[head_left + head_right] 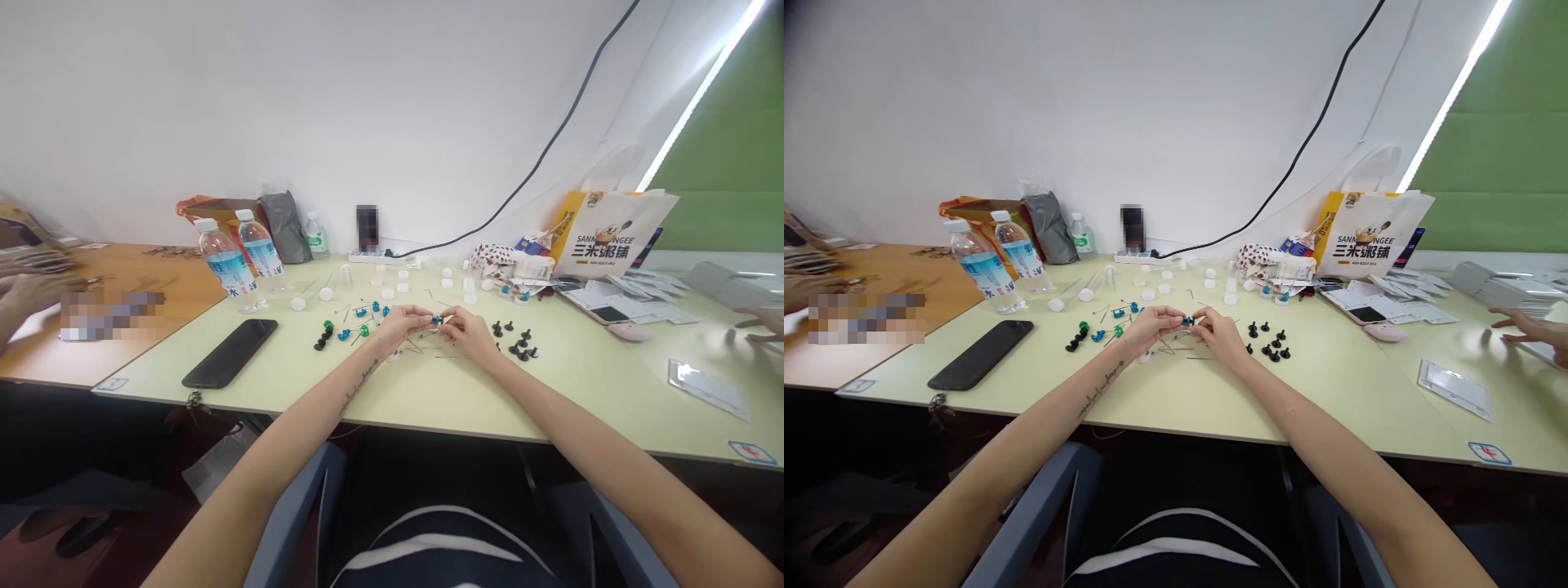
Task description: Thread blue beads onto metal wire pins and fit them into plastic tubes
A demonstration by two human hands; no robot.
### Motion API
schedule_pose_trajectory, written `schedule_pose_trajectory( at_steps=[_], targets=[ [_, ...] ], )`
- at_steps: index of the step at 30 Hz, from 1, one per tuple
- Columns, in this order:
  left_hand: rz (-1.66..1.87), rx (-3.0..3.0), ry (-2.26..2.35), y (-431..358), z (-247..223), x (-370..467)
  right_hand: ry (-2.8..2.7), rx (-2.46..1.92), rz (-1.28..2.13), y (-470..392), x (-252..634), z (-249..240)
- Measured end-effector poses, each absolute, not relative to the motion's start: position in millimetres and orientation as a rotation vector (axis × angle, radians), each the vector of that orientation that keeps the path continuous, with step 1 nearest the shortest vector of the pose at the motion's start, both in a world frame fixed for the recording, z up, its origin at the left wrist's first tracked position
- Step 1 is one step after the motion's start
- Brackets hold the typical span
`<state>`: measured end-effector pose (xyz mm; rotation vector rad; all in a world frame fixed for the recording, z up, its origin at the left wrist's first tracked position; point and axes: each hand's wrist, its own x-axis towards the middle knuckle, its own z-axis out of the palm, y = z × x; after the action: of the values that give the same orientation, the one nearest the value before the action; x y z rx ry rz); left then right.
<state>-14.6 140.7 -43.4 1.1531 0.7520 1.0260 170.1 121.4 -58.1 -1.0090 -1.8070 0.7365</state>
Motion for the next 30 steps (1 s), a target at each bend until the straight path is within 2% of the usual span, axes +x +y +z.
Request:
schedule_pose_trajectory(
  at_steps=[30],
  targets=[
    [1.026,1.170,0.744,144.0,-47.6,-15.9,-1.798,-1.007,0.750,122.2,170.3,-59.7]
  ],
)
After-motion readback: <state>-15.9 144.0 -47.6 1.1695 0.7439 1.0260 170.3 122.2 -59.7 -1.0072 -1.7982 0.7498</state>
